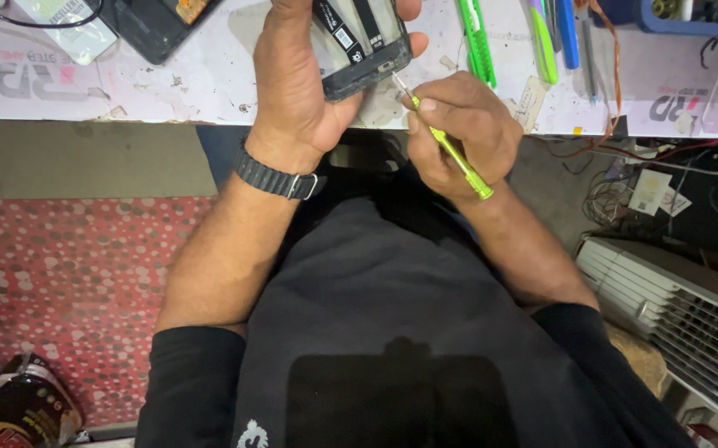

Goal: The person uses a green plastic pry tool and a metal screwdriver to carefully pry open the back cover of a smartphone and remove screws from the internal frame. The back cover is detached and set aside, exposing the battery and internal components.

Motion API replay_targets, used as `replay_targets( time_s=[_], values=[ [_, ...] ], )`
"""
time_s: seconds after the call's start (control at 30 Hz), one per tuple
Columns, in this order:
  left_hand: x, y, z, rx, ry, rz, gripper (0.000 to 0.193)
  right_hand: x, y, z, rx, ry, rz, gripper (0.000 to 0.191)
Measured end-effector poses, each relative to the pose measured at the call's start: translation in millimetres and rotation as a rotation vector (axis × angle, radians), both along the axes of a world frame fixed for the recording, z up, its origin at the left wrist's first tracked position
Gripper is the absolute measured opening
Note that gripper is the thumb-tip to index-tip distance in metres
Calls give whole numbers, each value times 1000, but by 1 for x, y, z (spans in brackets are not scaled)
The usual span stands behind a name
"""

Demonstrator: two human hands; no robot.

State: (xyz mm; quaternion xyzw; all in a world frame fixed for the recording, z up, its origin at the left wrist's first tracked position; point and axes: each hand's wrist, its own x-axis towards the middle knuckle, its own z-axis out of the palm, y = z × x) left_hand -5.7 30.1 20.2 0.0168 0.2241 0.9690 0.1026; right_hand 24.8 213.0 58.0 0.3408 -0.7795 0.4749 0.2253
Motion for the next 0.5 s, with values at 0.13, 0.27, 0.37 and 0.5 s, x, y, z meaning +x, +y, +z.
replay_targets(
  time_s=[0.13,0.27,0.37,0.5],
  values=[
    [-1,2,0,23,-37,-5,50,0,1,-2,-19,-5,-23,36],
    [-4,4,0,39,-61,-14,50,1,6,0,-8,3,-2,37],
    [-5,7,4,33,-47,-17,50,-6,20,14,58,41,-35,36],
    [-7,12,15,10,-33,-38,53,-34,65,49,411,143,-105,25]
  ],
)
